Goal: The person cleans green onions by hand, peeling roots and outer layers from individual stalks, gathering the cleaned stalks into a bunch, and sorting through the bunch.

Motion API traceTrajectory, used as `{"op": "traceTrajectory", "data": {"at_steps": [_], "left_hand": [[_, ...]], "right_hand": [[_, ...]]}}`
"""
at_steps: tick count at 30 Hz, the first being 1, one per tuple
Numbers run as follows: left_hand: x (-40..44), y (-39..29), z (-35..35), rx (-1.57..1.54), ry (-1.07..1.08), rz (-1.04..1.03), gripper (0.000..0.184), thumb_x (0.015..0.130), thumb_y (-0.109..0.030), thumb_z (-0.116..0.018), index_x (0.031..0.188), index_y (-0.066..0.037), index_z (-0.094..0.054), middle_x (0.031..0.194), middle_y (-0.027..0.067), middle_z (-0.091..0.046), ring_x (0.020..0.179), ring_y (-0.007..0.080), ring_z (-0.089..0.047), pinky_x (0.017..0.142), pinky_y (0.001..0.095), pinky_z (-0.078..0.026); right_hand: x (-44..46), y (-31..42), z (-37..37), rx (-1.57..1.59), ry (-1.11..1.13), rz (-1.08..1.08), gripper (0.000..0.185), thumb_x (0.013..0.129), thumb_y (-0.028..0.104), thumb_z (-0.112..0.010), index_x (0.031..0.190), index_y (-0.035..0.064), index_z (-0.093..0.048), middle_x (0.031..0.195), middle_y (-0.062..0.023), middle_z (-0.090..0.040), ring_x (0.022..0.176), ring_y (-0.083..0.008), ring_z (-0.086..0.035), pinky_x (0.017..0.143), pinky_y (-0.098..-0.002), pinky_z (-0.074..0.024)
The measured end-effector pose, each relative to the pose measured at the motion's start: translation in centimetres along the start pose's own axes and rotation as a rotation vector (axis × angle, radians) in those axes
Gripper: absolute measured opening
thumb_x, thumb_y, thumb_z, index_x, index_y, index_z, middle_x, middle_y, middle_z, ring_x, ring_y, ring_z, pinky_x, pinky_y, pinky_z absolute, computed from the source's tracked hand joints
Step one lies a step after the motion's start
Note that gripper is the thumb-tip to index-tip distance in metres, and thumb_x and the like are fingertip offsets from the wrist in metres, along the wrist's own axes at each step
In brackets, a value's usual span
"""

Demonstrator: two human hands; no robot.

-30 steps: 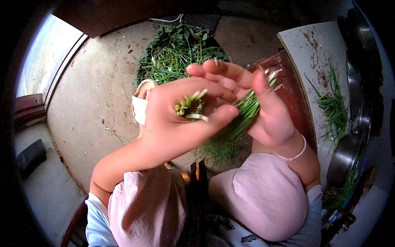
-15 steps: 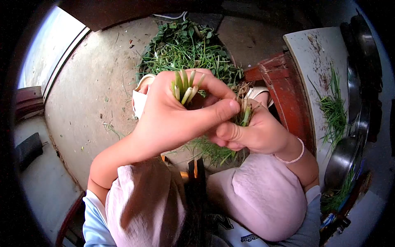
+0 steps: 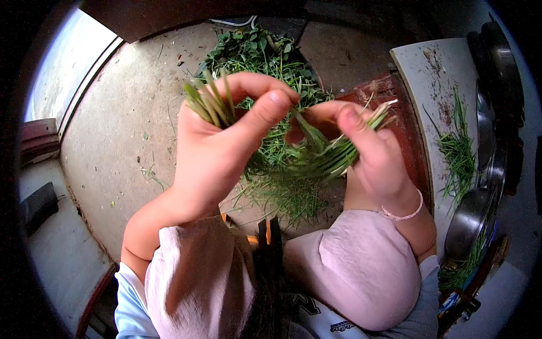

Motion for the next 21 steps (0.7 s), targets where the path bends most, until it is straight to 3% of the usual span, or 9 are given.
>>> {"op": "traceTrajectory", "data": {"at_steps": [2,8,10,13,14,15,17,19,21], "left_hand": [[0.0,0.0,0.7,0.107,-0.063,-0.053,0.010,0.079,-0.012,-0.054,0.084,-0.003,-0.057,0.065,-0.0027,-0.054,0.047,-0.0006,-0.037,0.040,0.0148,-0.026],[0.2,-1.0,2.1,-0.109,-0.200,-0.219,0.015,0.083,-0.015,-0.048,0.088,-0.002,-0.054,0.053,-0.0065,-0.039,0.041,0.0007,-0.027,0.037,0.0161,-0.022],[0.2,-1.5,2.8,-0.173,-0.239,-0.283,0.016,0.084,-0.014,-0.046,0.090,-0.001,-0.052,0.048,-0.0076,-0.029,0.040,0.0012,-0.022,0.037,0.0172,-0.021],[0.2,-1.6,2.8,-0.121,-0.197,-0.251,0.016,0.083,-0.014,-0.046,0.090,-0.001,-0.052,0.051,-0.0067,-0.033,0.040,0.0013,-0.024,0.038,0.0172,-0.021],[0.0,-1.6,2.4,-0.043,-0.213,-0.238,0.016,0.083,-0.015,-0.048,0.088,-0.001,-0.053,0.055,-0.0053,-0.038,0.042,0.0012,-0.028,0.038,0.0166,-0.023],[-0.1,-1.4,2.0,-0.056,-0.224,-0.208,0.016,0.082,-0.016,-0.050,0.086,-0.001,-0.054,0.061,-0.0033,-0.045,0.044,0.0014,-0.032,0.039,0.0161,-0.025],[-0.1,-1.0,1.4,-0.087,-0.144,-0.134,0.015,0.080,-0.016,-0.053,0.085,-0.002,-0.055,0.063,-0.0022,-0.048,0.045,0.0013,-0.035,0.039,0.0156,-0.025],[-0.2,-0.9,0.9,-0.067,-0.119,-0.102,0.015,0.080,-0.016,-0.053,0.085,-0.002,-0.055,0.063,-0.0017,-0.049,0.045,0.0012,-0.035,0.039,0.0153,-0.025],[-0.3,-0.6,0.3,-0.045,-0.094,-0.070,0.016,0.079,-0.016,-0.054,0.086,-0.002,-0.055,0.064,-0.0011,-0.050,0.045,0.0011,-0.035,0.039,0.0151,-0.025]], "right_hand": [[0.2,0.2,1.0,0.005,-0.078,0.044,0.038,0.088,0.028,-0.031,0.098,-0.0028,-0.051,0.091,-0.0102,-0.057,0.086,-0.0153,-0.052,0.080,-0.0262,-0.0390],[0.5,0.3,5.0,0.332,-0.336,0.148,0.038,0.087,0.029,-0.032,0.094,-0.0036,-0.051,0.090,-0.0129,-0.056,0.085,-0.0184,-0.053,0.079,-0.0289,-0.0407],[-0.2,0.8,6.9,0.300,-0.584,0.264,0.030,0.086,0.022,-0.034,0.092,-0.0031,-0.051,0.082,-0.0104,-0.056,0.068,-0.0126,-0.052,0.064,-0.0235,-0.0425],[-0.4,2.0,6.4,0.147,-0.365,0.268,0.023,0.085,0.016,-0.037,0.092,-0.0015,-0.051,0.074,-0.0060,-0.053,0.051,-0.0049,-0.042,0.049,-0.0172,-0.0350],[-0.8,1.8,5.7,0.037,-0.427,0.232,0.022,0.084,0.017,-0.040,0.091,0.0003,-0.053,0.067,-0.0017,-0.048,0.044,-0.0004,-0.029,0.042,-0.0147,-0.0249],[-1.0,2.3,4.4,-0.158,-0.399,0.140,0.018,0.080,0.017,-0.049,0.086,0.0008,-0.056,0.070,-0.0026,-0.052,0.050,-0.0034,-0.040,0.047,-0.0163,-0.0328],[-0.4,3.3,1.2,-0.450,-0.230,0.455,0.014,0.073,0.012,-0.059,0.081,0.0003,-0.058,0.072,-0.0047,-0.055,0.060,-0.0090,-0.050,0.055,-0.0194,-0.0388],[-0.2,3.9,-0.7,-0.489,-0.154,0.482,0.016,0.067,0.006,-0.065,0.079,-0.0004,-0.057,0.075,-0.0076,-0.057,0.071,-0.0133,-0.054,0.061,-0.0223,-0.0411],[-0.3,3.8,-1.0,-0.491,-0.157,0.524,0.015,0.066,0.003,-0.064,0.078,-0.0012,-0.057,0.072,-0.0074,-0.056,0.067,-0.0106,-0.052,0.060,-0.0210,-0.0404]]}}
Point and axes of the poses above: each hand's wrist, its own x-axis towards the middle knuckle, its own z-axis out of the back of the hand, y = z × x, the point moved 6 cm from there along x, towards the middle knuckle
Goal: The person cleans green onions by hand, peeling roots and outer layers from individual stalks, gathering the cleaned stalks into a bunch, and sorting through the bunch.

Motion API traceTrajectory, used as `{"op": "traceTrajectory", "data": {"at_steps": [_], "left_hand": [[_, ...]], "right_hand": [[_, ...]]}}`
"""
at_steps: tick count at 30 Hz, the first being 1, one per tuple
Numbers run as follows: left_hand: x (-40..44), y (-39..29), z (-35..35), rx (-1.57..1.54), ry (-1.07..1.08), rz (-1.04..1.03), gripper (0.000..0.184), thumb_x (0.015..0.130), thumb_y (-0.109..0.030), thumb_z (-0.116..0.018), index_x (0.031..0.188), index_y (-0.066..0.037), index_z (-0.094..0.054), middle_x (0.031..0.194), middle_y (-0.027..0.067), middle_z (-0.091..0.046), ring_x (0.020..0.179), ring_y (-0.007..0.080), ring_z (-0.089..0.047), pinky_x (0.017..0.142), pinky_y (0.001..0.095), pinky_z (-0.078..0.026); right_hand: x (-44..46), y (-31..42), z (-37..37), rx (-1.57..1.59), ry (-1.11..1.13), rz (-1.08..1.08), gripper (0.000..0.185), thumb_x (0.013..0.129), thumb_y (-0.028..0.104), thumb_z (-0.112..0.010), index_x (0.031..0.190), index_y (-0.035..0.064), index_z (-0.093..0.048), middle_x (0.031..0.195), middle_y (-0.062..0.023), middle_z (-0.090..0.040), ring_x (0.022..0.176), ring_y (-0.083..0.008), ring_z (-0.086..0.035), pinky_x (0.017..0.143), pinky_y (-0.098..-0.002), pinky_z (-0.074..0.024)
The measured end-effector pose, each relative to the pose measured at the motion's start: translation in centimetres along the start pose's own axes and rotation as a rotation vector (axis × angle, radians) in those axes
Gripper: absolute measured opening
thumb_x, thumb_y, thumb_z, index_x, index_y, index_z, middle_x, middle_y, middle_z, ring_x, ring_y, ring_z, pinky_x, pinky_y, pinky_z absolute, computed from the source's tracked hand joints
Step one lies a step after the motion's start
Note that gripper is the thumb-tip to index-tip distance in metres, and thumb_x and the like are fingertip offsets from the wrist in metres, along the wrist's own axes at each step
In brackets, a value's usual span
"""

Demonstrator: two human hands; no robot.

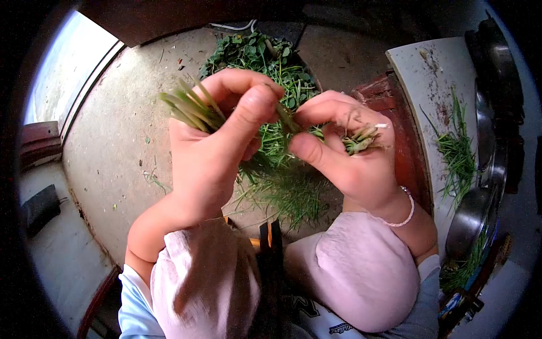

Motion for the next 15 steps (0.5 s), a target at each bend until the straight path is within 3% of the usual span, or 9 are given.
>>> {"op": "traceTrajectory", "data": {"at_steps": [2,3,4,7,10,13,15], "left_hand": [[-0.1,0.0,-0.3,0.005,0.012,-0.015,0.015,0.079,-0.017,-0.055,0.085,-0.003,-0.055,0.064,-0.0013,-0.051,0.045,0.0004,-0.035,0.038,0.0145,-0.024],[0.0,-0.1,-0.2,-0.020,0.062,0.021,0.015,0.078,-0.014,-0.056,0.086,-0.001,-0.055,0.071,0.0020,-0.055,0.052,0.0026,-0.044,0.044,0.0149,-0.033],[0.0,-0.1,-0.4,-0.020,0.061,0.021,0.015,0.078,-0.014,-0.056,0.086,-0.001,-0.055,0.071,0.0020,-0.055,0.052,0.0026,-0.044,0.044,0.0149,-0.033],[-0.2,-0.3,-1.2,0.114,0.134,-0.035,0.023,0.075,-0.015,-0.054,0.093,-0.001,-0.052,0.082,0.0046,-0.050,0.074,0.0112,-0.047,0.064,0.0207,-0.037],[0.0,0.0,-1.3,0.102,0.283,-0.087,0.016,0.073,-0.016,-0.057,0.079,-0.002,-0.053,0.079,0.0049,-0.051,0.070,0.0123,-0.047,0.061,0.0218,-0.036],[0.1,-0.5,-1.1,0.056,0.246,-0.046,0.007,0.074,-0.003,-0.057,0.077,0.002,-0.054,0.071,0.0022,-0.055,0.063,0.0072,-0.051,0.055,0.0182,-0.042],[0.4,-0.7,-0.8,0.139,0.192,-0.086,0.006,0.075,-0.003,-0.057,0.076,0.002,-0.053,0.069,0.0011,-0.054,0.060,0.0056,-0.049,0.053,0.0167,-0.039]], "right_hand": [[-0.4,-0.6,-0.3,0.021,0.047,-0.214,0.012,0.066,0.002,-0.063,0.076,-0.0011,-0.057,0.071,-0.0046,-0.056,0.062,-0.0069,-0.049,0.056,-0.0192,-0.0381],[-0.7,-1.2,-0.8,0.288,-0.046,-0.304,0.009,0.068,0.003,-0.062,0.075,-0.0010,-0.057,0.066,0.0005,-0.053,0.056,-0.0037,-0.043,0.050,-0.0175,-0.0342],[-0.8,-1.0,-0.6,0.289,-0.045,-0.304,0.009,0.068,0.003,-0.062,0.075,-0.0010,-0.057,0.066,0.0005,-0.053,0.056,-0.0037,-0.043,0.050,-0.0175,-0.0342],[-1.2,-1.2,-0.4,0.235,0.097,-0.438,0.011,0.071,0.007,-0.060,0.078,-0.0013,-0.058,0.061,0.0044,-0.049,0.054,-0.0021,-0.039,0.047,-0.0171,-0.0318],[-1.3,-1.2,-0.8,0.343,0.087,-0.427,0.011,0.071,0.007,-0.059,0.078,-0.0017,-0.058,0.063,0.0030,-0.052,0.057,-0.0024,-0.043,0.050,-0.0172,-0.0344],[-1.2,-1.4,-0.9,0.371,0.112,-0.482,0.011,0.072,0.007,-0.057,0.078,-0.0018,-0.059,0.068,0.0000,-0.057,0.062,-0.0041,-0.049,0.057,-0.0181,-0.0391],[-1.1,-1.3,-0.9,0.403,0.163,-0.537,0.011,0.073,0.007,-0.056,0.078,-0.0018,-0.059,0.069,-0.0010,-0.058,0.064,-0.0046,-0.050,0.059,-0.0185,-0.0403]]}}
Point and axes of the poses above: each hand's wrist, its own x-axis towards the middle knuckle, its own z-axis out of the back of the hand, y = z × x, the point moved 6 cm from there along x, towards the middle knuckle
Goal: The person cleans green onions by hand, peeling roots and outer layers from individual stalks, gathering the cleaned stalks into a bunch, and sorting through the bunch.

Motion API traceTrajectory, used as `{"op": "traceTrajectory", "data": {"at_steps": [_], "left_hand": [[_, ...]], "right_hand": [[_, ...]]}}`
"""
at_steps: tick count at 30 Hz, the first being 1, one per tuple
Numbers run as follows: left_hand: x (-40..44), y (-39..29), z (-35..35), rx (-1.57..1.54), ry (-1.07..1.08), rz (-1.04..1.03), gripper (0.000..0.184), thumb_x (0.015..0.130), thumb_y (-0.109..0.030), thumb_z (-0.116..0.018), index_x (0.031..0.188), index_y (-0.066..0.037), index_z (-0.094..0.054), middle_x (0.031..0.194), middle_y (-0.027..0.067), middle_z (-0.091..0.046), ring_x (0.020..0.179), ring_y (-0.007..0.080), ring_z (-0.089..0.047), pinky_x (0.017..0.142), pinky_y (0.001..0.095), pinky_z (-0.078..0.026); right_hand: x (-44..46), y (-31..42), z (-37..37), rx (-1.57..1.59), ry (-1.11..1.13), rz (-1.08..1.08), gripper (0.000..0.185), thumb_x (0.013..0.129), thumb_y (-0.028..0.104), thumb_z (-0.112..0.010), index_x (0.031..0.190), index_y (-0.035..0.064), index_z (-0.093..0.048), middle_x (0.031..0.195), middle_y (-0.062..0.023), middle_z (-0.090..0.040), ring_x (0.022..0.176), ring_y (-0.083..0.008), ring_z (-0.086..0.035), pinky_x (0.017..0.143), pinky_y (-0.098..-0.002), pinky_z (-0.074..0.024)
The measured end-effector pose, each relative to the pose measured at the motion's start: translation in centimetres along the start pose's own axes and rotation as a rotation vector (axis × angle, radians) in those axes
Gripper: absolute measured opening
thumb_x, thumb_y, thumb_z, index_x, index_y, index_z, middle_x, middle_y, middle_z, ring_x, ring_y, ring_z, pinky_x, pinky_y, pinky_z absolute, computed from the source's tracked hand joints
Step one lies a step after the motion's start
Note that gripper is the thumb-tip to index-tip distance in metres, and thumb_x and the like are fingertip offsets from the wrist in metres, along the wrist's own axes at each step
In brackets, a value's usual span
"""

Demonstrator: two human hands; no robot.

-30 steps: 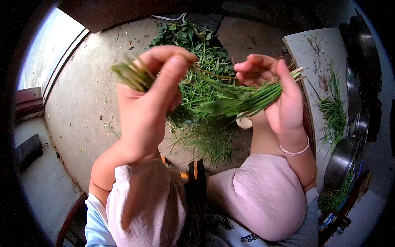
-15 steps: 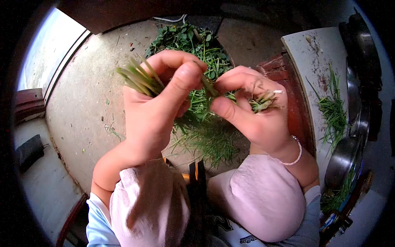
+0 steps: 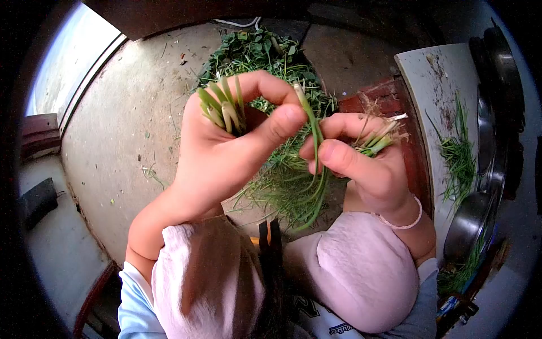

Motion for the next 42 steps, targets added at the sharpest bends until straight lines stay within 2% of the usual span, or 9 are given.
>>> {"op": "traceTrajectory", "data": {"at_steps": [9,11,14,17,23,27,34,36,42], "left_hand": [[0.5,-1.0,3.0,0.263,-0.365,-0.299,0.012,0.075,-0.004,-0.055,0.086,0.000,-0.053,0.078,0.0008,-0.054,0.061,0.0023,-0.046,0.045,0.0130,-0.034],[0.0,-0.9,1.5,0.226,-0.266,-0.075,0.019,0.078,-0.008,-0.049,0.096,-0.002,-0.051,0.092,0.0064,-0.054,0.081,0.0115,-0.051,0.067,0.0200,-0.041],[-0.4,0.6,0.6,0.255,0.040,-0.057,0.014,0.072,-0.006,-0.058,0.085,-0.001,-0.054,0.078,0.0032,-0.055,0.065,0.0073,-0.044,0.058,0.0203,-0.034],[-0.1,1.1,0.1,0.169,0.008,-0.084,0.006,0.070,-0.005,-0.062,0.072,-0.001,-0.058,0.062,-0.0026,-0.054,0.049,-0.0009,-0.037,0.042,0.0137,-0.028],[0.1,0.0,0.9,0.374,-0.106,-0.232,0.004,0.071,-0.003,-0.060,0.070,-0.001,-0.057,0.060,-0.0025,-0.053,0.050,0.0008,-0.041,0.044,0.0144,-0.030],[0.8,-0.3,3.4,0.475,-0.407,-0.237,0.005,0.073,-0.004,-0.056,0.069,-0.001,-0.057,0.057,-0.0021,-0.054,0.049,0.0008,-0.043,0.044,0.0147,-0.032],[1.4,1.3,3.1,0.629,-0.153,-0.213,0.030,0.070,-0.003,-0.057,0.100,0.000,-0.054,0.091,0.0107,-0.060,0.080,0.0112,-0.056,0.071,0.0227,-0.043],[0.9,0.8,2.6,0.453,-0.181,-0.103,0.020,0.070,-0.005,-0.060,0.090,-0.001,-0.059,0.068,0.0005,-0.057,0.056,0.0026,-0.047,0.048,0.0175,-0.035],[-0.2,0.1,0.8,0.231,-0.074,-0.057,0.007,0.068,-0.002,-0.064,0.074,-0.001,-0.059,0.060,-0.0033,-0.054,0.046,-0.0024,-0.035,0.039,0.0130,-0.024]], "right_hand": [[0.0,0.1,-0.2,-0.136,0.003,-0.007,0.018,0.074,0.015,-0.050,0.076,-0.0018,-0.055,0.067,-0.0045,-0.055,0.062,-0.0083,-0.051,0.056,-0.0179,-0.0384],[0.0,0.0,0.5,-0.092,-0.100,-0.092,0.011,0.073,0.009,-0.058,0.075,-0.0011,-0.059,0.067,-0.0007,-0.057,0.062,-0.0044,-0.050,0.056,-0.0178,-0.0403],[0.2,-0.1,0.6,-0.122,-0.123,0.067,0.011,0.073,0.011,-0.059,0.074,-0.0009,-0.059,0.065,0.0001,-0.057,0.059,-0.0036,-0.049,0.054,-0.0171,-0.0395],[0.2,-0.3,0.7,-0.185,-0.131,0.063,0.012,0.073,0.011,-0.060,0.072,-0.0006,-0.058,0.063,0.0007,-0.056,0.058,-0.0029,-0.047,0.053,-0.0166,-0.0382],[0.1,-0.2,0.8,-0.125,-0.118,0.078,0.010,0.073,0.009,-0.060,0.070,-0.0004,-0.058,0.060,0.0006,-0.055,0.057,-0.0031,-0.046,0.052,-0.0177,-0.0376],[-0.1,-0.1,0.7,-0.168,-0.062,0.052,0.010,0.073,0.008,-0.058,0.070,-0.0009,-0.058,0.061,-0.0007,-0.056,0.058,-0.0047,-0.049,0.054,-0.0181,-0.0391],[-0.1,-0.4,0.4,0.032,-0.034,-0.080,0.018,0.078,0.015,-0.052,0.078,-0.0030,-0.056,0.064,-0.0052,-0.056,0.060,-0.0069,-0.051,0.052,-0.0153,-0.0379],[-0.1,-0.7,0.2,0.075,-0.009,-0.145,0.019,0.079,0.015,-0.051,0.080,-0.0030,-0.055,0.066,-0.0058,-0.057,0.061,-0.0071,-0.051,0.052,-0.0154,-0.0377],[0.0,-0.8,0.0,-0.106,0.009,0.021,0.014,0.078,0.012,-0.052,0.079,-0.0020,-0.054,0.066,-0.0038,-0.054,0.060,-0.0065,-0.051,0.053,-0.0167,-0.0384]]}}
Point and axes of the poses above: each hand's wrist, its own x-axis towards the middle knuckle, its own z-axis out of the back of the hand, y = z × x, the point moved 6 cm from there along x, towards the middle knuckle
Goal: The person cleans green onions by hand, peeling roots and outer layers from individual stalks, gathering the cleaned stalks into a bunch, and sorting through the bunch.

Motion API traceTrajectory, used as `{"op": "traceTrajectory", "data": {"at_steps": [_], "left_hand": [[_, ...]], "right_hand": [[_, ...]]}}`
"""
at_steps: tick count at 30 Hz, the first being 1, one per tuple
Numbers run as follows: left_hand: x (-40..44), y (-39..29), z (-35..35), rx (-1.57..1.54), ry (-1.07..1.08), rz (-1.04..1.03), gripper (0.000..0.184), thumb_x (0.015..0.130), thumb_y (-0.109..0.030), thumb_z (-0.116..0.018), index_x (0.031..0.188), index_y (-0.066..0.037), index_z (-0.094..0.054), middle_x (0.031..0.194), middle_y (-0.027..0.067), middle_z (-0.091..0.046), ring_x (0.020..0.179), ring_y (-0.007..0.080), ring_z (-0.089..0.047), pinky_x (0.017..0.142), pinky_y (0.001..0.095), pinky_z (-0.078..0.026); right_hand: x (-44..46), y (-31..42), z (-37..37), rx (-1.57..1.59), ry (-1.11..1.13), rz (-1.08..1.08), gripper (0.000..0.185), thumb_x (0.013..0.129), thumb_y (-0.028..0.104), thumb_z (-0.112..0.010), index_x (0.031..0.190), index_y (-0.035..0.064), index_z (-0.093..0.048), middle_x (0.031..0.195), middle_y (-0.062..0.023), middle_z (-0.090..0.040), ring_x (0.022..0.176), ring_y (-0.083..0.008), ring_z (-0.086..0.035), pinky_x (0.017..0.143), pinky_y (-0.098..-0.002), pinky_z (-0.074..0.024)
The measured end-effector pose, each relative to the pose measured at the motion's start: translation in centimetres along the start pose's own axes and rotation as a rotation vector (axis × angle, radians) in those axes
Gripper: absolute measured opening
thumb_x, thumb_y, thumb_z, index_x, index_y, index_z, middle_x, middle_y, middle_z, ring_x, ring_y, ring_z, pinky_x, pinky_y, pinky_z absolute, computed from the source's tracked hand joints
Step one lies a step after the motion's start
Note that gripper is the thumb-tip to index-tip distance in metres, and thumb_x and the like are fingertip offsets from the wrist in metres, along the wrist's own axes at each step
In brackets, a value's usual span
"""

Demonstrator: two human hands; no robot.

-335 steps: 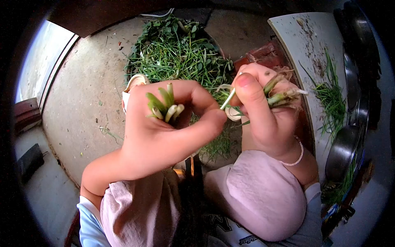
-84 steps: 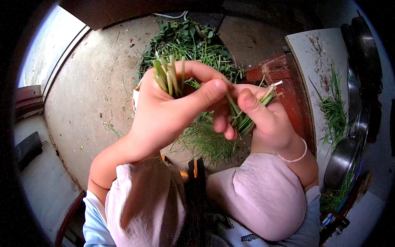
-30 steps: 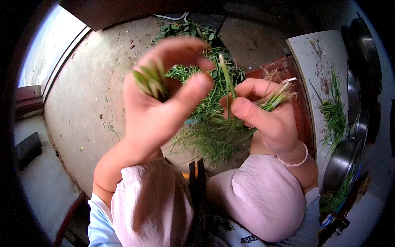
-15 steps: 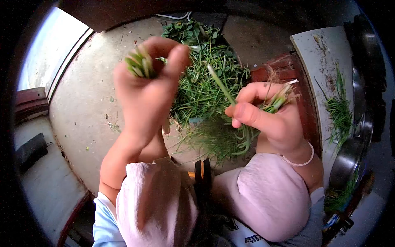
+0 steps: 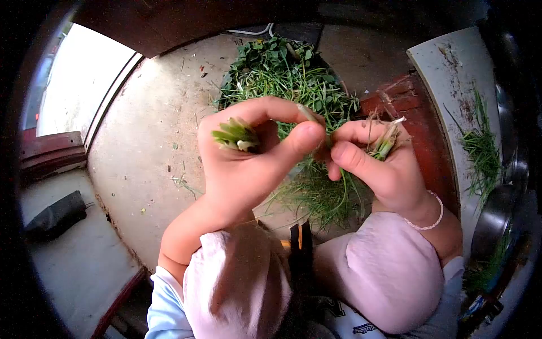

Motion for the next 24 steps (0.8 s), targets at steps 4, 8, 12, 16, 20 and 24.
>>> {"op": "traceTrajectory", "data": {"at_steps": [4,8,12,16,20,24], "left_hand": [[-0.1,-0.5,-0.3,0.060,-0.010,-0.097,0.007,0.069,-0.001,-0.062,0.072,0.000,-0.057,0.062,-0.0010,-0.056,0.048,-0.0011,-0.039,0.041,0.0131,-0.028],[-0.2,-1.0,-0.7,0.099,-0.030,-0.221,0.004,0.072,0.000,-0.059,0.072,0.001,-0.055,0.063,0.0003,-0.054,0.052,0.0027,-0.043,0.045,0.0158,-0.033],[-0.4,-0.5,-0.4,0.147,0.000,-0.146,0.004,0.073,-0.002,-0.058,0.072,0.001,-0.054,0.061,0.0006,-0.052,0.052,0.0035,-0.043,0.045,0.0164,-0.033],[-0.3,-1.0,-0.5,0.208,0.023,-0.229,0.004,0.074,-0.001,-0.055,0.072,0.001,-0.052,0.059,0.0012,-0.050,0.050,0.0046,-0.042,0.045,0.0172,-0.033],[-0.2,-1.3,-0.8,0.270,0.023,-0.226,0.003,0.073,0.000,-0.053,0.072,0.001,-0.051,0.059,0.0012,-0.049,0.050,0.0047,-0.042,0.045,0.0174,-0.034],[-0.1,-1.3,-0.9,0.316,0.018,-0.251,0.003,0.073,-0.001,-0.054,0.072,0.001,-0.051,0.059,0.0014,-0.049,0.049,0.0048,-0.042,0.045,0.0176,-0.034]], "right_hand": [[-0.2,0.3,-0.1,0.064,-0.251,0.147,0.012,0.076,0.009,-0.055,0.069,-0.0007,-0.055,0.054,0.0011,-0.047,0.056,-0.0013,-0.042,0.048,-0.0171,-0.0345],[-0.2,1.2,-0.1,-0.147,-0.188,0.279,0.012,0.074,0.009,-0.056,0.069,-0.0018,-0.053,0.050,-0.0046,-0.046,0.047,-0.0037,-0.041,0.041,-0.0219,-0.0328],[-0.3,1.4,-0.4,-0.165,-0.147,0.279,0.012,0.074,0.008,-0.055,0.066,-0.0015,-0.052,0.050,-0.0058,-0.046,0.046,-0.0052,-0.041,0.042,-0.0226,-0.0328],[-0.2,1.1,-0.5,-0.189,-0.079,0.260,0.020,0.078,0.011,-0.049,0.062,-0.0016,-0.050,0.051,-0.0051,-0.047,0.046,-0.0071,-0.044,0.042,-0.0217,-0.0342],[-0.2,1.0,-0.7,-0.187,-0.025,0.234,0.030,0.083,0.016,-0.043,0.061,-0.0024,-0.051,0.055,-0.0049,-0.050,0.048,-0.0083,-0.048,0.043,-0.0198,-0.0371],[-0.2,0.8,-0.5,-0.167,-0.016,0.202,0.033,0.084,0.017,-0.041,0.060,-0.0029,-0.050,0.056,-0.0053,-0.050,0.048,-0.0088,-0.048,0.044,-0.0198,-0.0367]]}}
Point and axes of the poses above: each hand's wrist, its own x-axis towards the middle knuckle, its own z-axis out of the back of the hand, y = z × x, the point moved 6 cm from there along x, towards the middle knuckle
